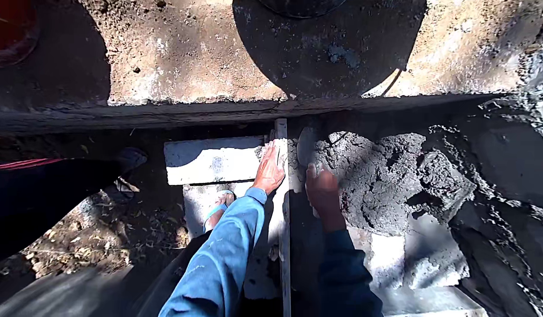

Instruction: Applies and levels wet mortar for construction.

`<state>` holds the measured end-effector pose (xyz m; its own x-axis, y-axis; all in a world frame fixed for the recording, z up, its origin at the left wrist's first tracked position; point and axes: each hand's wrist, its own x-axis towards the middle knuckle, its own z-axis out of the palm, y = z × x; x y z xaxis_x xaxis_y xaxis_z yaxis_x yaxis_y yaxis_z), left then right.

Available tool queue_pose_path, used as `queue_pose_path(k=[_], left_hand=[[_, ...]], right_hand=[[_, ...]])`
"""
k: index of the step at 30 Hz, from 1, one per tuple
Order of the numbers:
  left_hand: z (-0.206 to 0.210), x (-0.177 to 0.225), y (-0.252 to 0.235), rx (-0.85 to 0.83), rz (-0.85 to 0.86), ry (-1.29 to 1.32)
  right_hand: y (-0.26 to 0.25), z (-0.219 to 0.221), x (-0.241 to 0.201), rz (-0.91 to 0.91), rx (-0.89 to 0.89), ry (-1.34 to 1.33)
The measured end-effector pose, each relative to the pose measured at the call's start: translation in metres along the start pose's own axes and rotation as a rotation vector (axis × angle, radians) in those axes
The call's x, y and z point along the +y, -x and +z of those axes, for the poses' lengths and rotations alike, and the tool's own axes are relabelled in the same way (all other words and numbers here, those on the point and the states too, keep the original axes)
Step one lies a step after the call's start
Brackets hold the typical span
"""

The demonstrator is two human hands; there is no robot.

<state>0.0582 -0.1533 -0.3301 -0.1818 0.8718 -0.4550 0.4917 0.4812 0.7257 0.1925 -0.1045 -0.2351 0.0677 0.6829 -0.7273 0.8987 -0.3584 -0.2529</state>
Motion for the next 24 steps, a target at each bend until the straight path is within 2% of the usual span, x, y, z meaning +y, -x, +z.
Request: queue_pose_path(k=[5, 8, 11, 14, 19, 22, 24], left_hand=[[0.001, 0.001, 0.004, 0.024, 0.034, -0.001], [-0.002, 0.004, 0.001, 0.027, 0.056, 0.004], [-0.001, -0.002, 0.008, 0.030, 0.077, -0.006], [-0.002, -0.003, 0.004, 0.036, 0.097, -0.015], [-0.002, -0.007, 0.003, 0.000, 0.065, -0.017], [-0.004, -0.009, 0.003, -0.003, 0.078, -0.004], [-0.005, -0.008, -0.001, -0.018, 0.074, 0.003]], right_hand=[[-0.015, -0.023, -0.012, -0.028, -0.106, 0.101], [-0.010, -0.033, -0.016, -0.110, -0.089, 0.170], [-0.007, -0.023, -0.012, -0.169, -0.055, 0.220], [-0.001, -0.014, -0.009, -0.160, -0.009, 0.281], [0.003, 0.000, 0.000, -0.122, -0.071, 0.316], [0.020, -0.013, 0.007, -0.116, -0.179, 0.347], [0.039, -0.028, 0.021, -0.131, -0.105, 0.289]])
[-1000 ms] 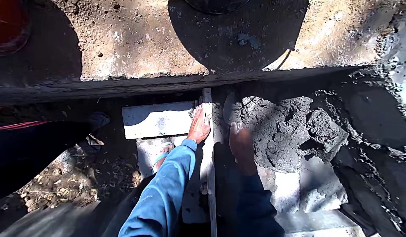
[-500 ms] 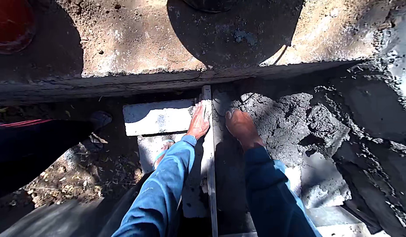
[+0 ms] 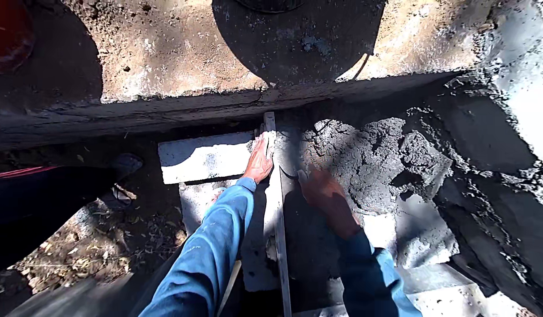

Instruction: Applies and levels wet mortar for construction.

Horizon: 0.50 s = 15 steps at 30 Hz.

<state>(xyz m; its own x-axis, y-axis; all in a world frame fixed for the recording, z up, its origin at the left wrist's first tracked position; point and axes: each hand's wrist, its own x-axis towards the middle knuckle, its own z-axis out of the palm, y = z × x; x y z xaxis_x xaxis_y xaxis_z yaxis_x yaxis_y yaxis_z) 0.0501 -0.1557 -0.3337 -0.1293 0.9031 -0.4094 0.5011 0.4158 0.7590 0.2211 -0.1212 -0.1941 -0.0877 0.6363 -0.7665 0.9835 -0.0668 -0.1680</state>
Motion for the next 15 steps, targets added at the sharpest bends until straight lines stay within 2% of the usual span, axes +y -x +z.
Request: queue_pose_path(k=[2, 4, 6, 10, 15], left_hand=[[0.003, -0.001, 0.000, 0.001, -0.010, -0.008], [0.002, -0.001, 0.002, 0.014, -0.004, -0.013], [0.002, 0.002, 0.001, 0.027, 0.012, 0.005], [0.009, -0.006, -0.003, 0.044, 0.010, 0.003], [0.003, 0.001, 0.001, 0.025, 0.008, 0.009]], right_hand=[[0.008, -0.001, 0.016, 0.043, 0.207, -0.088], [-0.011, -0.006, 0.025, 0.146, 0.274, -0.178], [-0.030, -0.004, 0.027, 0.133, 0.264, -0.244], [-0.033, 0.005, 0.019, -0.024, 0.174, -0.133], [-0.028, 0.010, 0.001, 0.044, 0.041, -0.022]])
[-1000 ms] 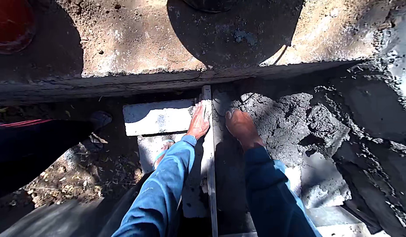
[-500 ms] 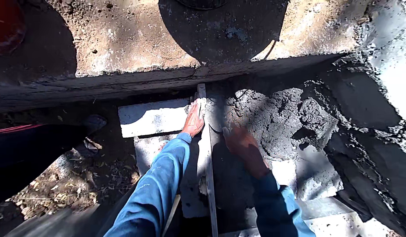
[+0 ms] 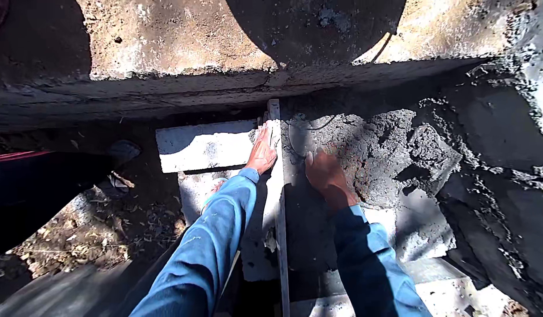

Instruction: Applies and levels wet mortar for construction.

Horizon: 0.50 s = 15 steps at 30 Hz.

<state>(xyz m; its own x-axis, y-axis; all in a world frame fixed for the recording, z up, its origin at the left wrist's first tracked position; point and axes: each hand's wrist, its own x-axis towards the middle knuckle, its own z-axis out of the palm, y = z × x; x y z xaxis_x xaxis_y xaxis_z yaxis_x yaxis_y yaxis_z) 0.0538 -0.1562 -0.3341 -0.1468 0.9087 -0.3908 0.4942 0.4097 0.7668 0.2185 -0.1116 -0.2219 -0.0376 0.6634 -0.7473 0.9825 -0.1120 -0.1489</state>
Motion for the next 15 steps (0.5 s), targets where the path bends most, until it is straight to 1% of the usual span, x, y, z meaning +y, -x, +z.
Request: queue_pose_path(k=[2, 3, 4, 6, 8, 9, 10, 11, 13, 15], left_hand=[[-0.001, 0.001, 0.002, 0.003, -0.002, -0.009], [-0.001, 0.000, 0.000, -0.001, -0.001, -0.022], [-0.001, 0.000, -0.003, -0.009, 0.000, -0.035], [0.001, -0.001, 0.000, -0.017, -0.011, -0.042], [0.001, -0.001, -0.002, -0.006, -0.007, -0.040], [0.000, -0.001, -0.004, -0.004, -0.003, -0.039], [-0.001, -0.003, -0.006, -0.003, 0.000, -0.040], [0.001, -0.006, -0.005, -0.001, -0.004, -0.041], [0.008, -0.009, -0.002, 0.004, -0.012, -0.037], [0.006, -0.009, -0.005, 0.017, 0.000, -0.032]], right_hand=[[0.004, -0.007, 0.000, -0.010, -0.079, 0.037], [0.006, -0.012, 0.001, -0.016, -0.089, 0.040], [0.006, -0.015, 0.002, -0.010, -0.068, 0.019], [0.001, -0.006, -0.001, 0.021, 0.041, -0.073], [-0.014, 0.006, -0.016, 0.006, 0.149, -0.119], [-0.020, 0.007, -0.027, -0.011, 0.149, -0.094], [-0.029, 0.003, -0.035, -0.023, 0.130, -0.037], [-0.035, -0.005, -0.037, -0.022, 0.071, 0.045], [-0.041, -0.025, -0.025, -0.077, -0.029, 0.190], [-0.037, -0.035, -0.016, -0.156, -0.051, 0.243]])
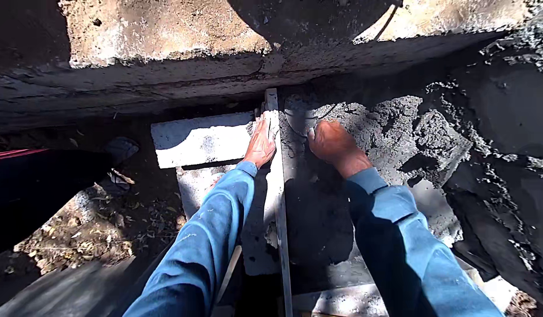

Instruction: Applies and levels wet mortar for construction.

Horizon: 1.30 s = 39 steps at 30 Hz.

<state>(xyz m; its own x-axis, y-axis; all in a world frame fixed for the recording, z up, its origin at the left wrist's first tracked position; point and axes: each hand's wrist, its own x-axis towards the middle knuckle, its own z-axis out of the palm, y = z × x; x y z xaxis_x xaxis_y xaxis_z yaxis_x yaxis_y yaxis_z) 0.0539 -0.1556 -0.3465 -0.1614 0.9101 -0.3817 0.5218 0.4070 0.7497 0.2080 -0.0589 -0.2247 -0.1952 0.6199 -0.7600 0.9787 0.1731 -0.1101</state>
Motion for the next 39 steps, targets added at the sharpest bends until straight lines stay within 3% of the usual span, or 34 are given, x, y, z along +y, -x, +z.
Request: queue_pose_path(k=[6, 10, 12, 17, 19, 21, 23, 25, 30, 33, 37, 39], left_hand=[[-0.002, 0.001, 0.000, -0.007, 0.016, -0.004], [-0.001, -0.002, -0.002, -0.004, 0.032, -0.030], [0.000, 0.002, -0.004, -0.020, 0.029, -0.049], [0.003, 0.008, 0.036, 0.171, -0.020, 0.028], [0.016, 0.017, 0.082, 0.172, -0.154, 0.108], [0.028, 0.022, 0.115, 0.061, -0.266, 0.161], [0.040, 0.017, 0.137, -0.060, -0.331, 0.164], [0.045, 0.010, 0.142, -0.092, -0.339, 0.161], [0.056, 0.005, 0.147, -0.071, -0.318, 0.160], [0.054, 0.008, 0.147, -0.073, -0.316, 0.148], [0.052, 0.006, 0.151, -0.100, -0.323, 0.148], [0.052, 0.007, 0.149, -0.099, -0.307, 0.143]], right_hand=[[0.054, 0.047, -0.006, 0.059, 0.073, -0.110], [0.062, 0.057, -0.007, 0.129, -0.073, -0.097], [0.097, 0.062, 0.015, 0.146, -0.090, -0.138], [0.188, 0.087, 0.091, 0.318, 0.303, -0.391], [0.178, 0.103, 0.100, 0.317, 0.304, -0.480], [0.154, 0.106, 0.089, 0.334, 0.151, -0.542], [0.139, 0.118, 0.079, 0.318, 0.147, -0.600], [0.125, 0.132, 0.073, 0.276, 0.191, -0.646], [0.110, 0.139, 0.052, 0.214, -0.016, -0.533], [0.117, 0.115, 0.049, 0.147, -0.147, -0.392], [0.102, 0.089, 0.077, 0.070, 0.143, -0.445], [0.073, 0.069, 0.072, 0.045, 0.143, -0.411]])
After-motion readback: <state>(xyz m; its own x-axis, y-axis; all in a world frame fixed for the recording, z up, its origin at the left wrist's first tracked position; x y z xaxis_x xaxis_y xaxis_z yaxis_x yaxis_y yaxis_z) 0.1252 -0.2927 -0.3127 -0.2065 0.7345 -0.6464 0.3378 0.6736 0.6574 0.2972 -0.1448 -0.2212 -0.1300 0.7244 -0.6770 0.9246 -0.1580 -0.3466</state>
